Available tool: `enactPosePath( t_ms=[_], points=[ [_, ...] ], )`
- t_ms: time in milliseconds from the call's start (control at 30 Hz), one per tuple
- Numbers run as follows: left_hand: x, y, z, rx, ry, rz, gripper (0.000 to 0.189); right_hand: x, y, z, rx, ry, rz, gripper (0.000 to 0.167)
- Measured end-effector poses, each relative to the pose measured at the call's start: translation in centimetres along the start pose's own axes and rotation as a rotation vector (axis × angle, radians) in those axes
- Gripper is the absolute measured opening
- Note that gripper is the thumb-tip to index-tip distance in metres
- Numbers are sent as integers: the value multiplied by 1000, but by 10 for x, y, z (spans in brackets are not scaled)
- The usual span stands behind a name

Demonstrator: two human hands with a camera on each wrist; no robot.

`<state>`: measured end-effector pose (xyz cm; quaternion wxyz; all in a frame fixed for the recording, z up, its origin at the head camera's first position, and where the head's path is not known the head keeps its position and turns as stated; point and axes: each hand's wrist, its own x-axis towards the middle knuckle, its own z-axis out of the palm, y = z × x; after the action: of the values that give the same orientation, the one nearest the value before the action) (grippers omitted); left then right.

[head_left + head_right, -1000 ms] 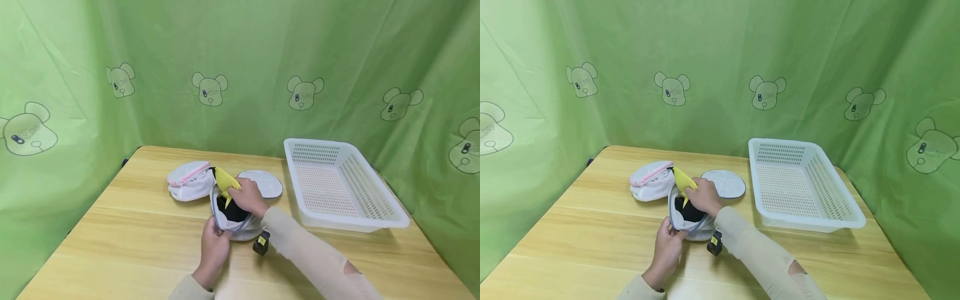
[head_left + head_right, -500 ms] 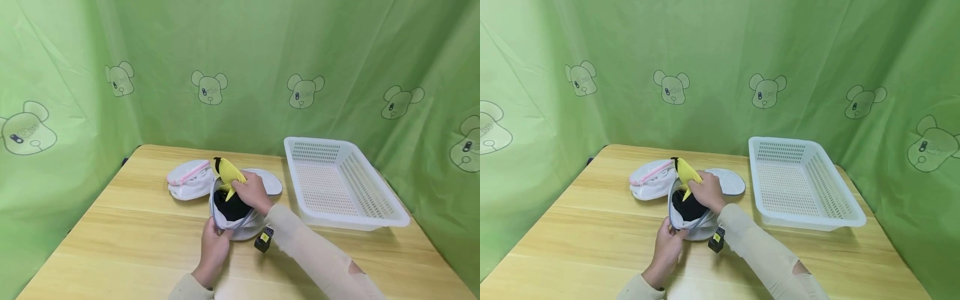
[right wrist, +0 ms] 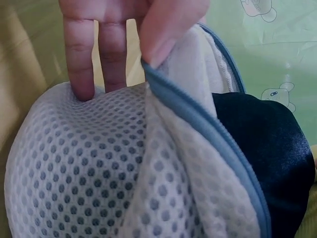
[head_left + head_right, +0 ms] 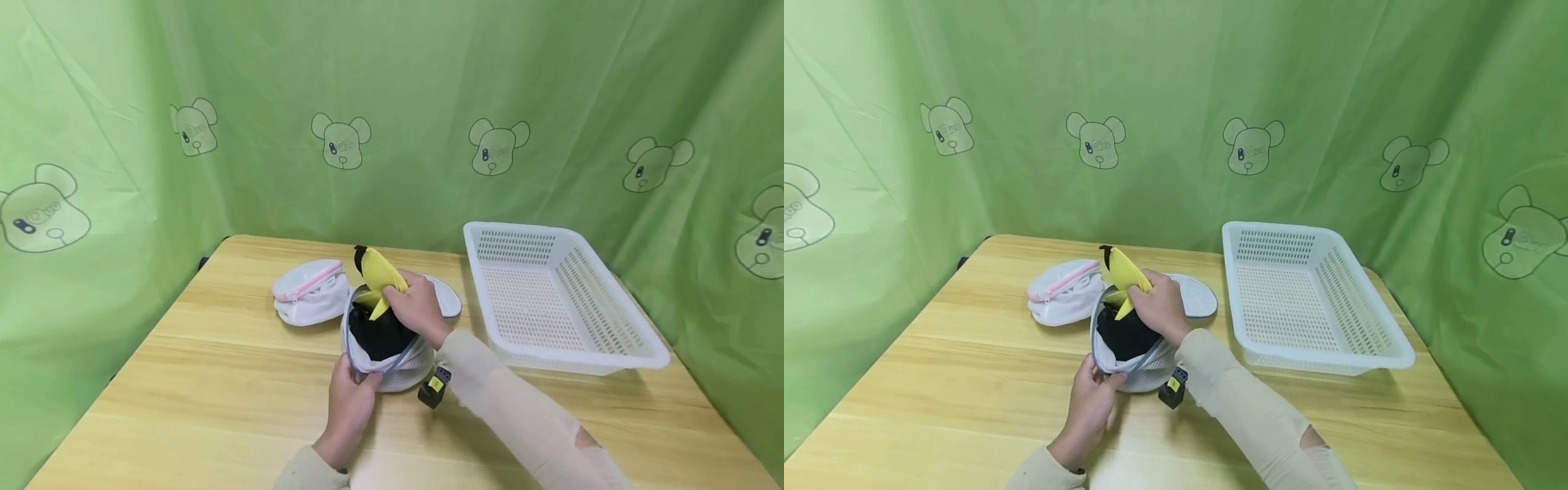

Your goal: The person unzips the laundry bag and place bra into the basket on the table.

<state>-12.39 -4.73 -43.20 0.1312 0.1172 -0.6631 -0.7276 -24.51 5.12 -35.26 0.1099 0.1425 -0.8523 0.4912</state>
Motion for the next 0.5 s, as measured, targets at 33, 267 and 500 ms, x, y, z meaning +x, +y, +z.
enactPosePath(
  t_ms=[33, 267, 500],
  points=[
    [0, 0, 0, 2, 0, -1, 42, 0, 0, 0, -1, 2, 4, 8],
    [0, 0, 0, 20, 12, 3, 40, 1, -5, -4, 5, 10, 9, 9],
    [0, 0, 1, 11, 11, -3, 41, 2, -8, -8, 5, 22, 1, 8]
  ],
)
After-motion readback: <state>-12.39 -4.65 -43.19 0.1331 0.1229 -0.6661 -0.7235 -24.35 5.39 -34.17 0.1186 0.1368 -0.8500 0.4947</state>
